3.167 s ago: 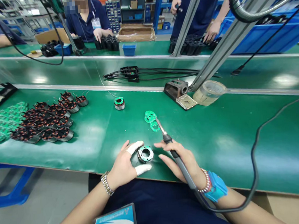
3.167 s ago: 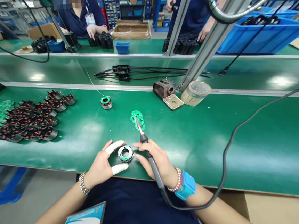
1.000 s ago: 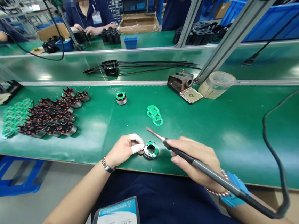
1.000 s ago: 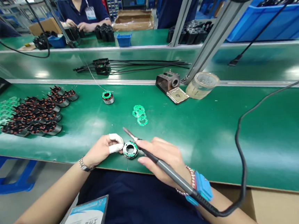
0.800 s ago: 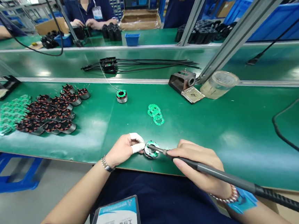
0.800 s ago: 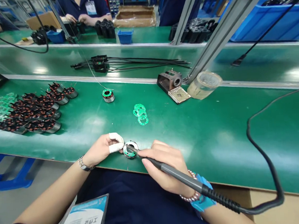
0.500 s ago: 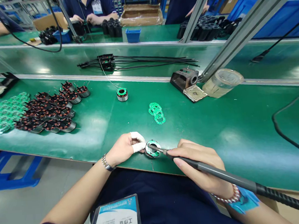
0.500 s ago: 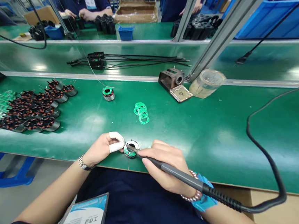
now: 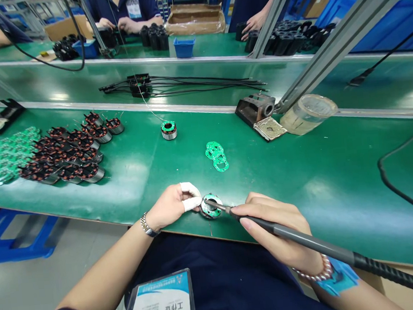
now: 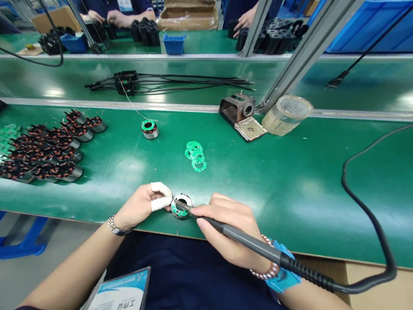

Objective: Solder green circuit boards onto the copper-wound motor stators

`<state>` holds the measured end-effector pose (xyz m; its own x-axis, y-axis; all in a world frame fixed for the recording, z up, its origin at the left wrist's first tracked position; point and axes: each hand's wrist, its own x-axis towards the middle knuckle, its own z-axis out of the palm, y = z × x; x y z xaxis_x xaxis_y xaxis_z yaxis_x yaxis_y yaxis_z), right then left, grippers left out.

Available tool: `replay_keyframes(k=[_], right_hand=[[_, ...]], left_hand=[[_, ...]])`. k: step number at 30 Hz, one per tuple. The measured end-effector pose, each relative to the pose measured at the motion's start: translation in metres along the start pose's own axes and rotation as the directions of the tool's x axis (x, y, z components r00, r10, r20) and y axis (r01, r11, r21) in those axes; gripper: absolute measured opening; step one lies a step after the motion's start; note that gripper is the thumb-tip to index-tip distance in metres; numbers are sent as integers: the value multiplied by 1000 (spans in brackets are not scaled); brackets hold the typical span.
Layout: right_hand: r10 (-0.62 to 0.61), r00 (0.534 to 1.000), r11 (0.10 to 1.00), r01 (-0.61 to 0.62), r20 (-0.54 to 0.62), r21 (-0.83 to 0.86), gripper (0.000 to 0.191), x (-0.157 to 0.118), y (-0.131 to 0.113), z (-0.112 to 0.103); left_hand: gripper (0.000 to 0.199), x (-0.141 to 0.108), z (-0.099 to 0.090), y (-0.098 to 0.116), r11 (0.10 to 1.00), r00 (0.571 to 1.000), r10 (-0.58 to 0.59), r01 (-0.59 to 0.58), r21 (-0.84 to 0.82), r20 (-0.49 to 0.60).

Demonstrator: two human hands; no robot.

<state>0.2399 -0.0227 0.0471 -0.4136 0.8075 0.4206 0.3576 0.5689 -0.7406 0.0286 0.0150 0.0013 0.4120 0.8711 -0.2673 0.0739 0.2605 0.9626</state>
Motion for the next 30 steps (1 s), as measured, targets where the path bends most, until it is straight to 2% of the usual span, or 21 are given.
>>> replay_keyframes(k=[10, 14, 16, 19, 21, 23, 24, 26, 28, 30], right_hand=[[-11, 999, 1000, 11, -47, -12, 16, -1, -2, -4], [-41, 998, 998, 39, -52, -39, 17, 1, 6, -1], [-72, 997, 995, 71, -13, -70, 17, 4, 14, 4], [-99, 988, 992, 107, 115, -71, 20, 11, 27, 13], [-91, 978, 994, 102, 190, -50, 27, 14, 33, 17], [-76, 973, 995, 89, 219, -51, 28, 16, 36, 19], [-70, 973, 995, 85, 222, -57, 28, 16, 37, 20], [-64, 974, 994, 81, 219, -70, 28, 15, 37, 20], [-58, 975, 993, 77, 214, -85, 29, 14, 36, 19], [-54, 978, 992, 75, 204, -98, 28, 13, 34, 19]], left_hand=[[16, 0, -1, -2, 1000, 1000, 0, 0, -3, 0], [17, 1, 0, -2, 1000, 1000, 4, -4, -11, 6], [17, 2, 0, -2, 1000, 1000, 13, -13, -3, 12], [15, 0, -1, -3, 998, 999, 43, -44, 36, 13], [13, -6, -3, -3, 987, 994, 100, -94, 129, -36], [14, -15, -4, -4, 929, 972, 229, -201, 312, -58], [14, -20, -5, -4, 870, 951, 308, -272, 411, -23], [14, -29, -3, -6, 723, 902, 413, -409, 557, 128], [14, -34, 1, -8, 626, 864, 437, -491, 605, 250], [14, -35, 6, -10, 620, 855, 443, -509, 598, 268]])
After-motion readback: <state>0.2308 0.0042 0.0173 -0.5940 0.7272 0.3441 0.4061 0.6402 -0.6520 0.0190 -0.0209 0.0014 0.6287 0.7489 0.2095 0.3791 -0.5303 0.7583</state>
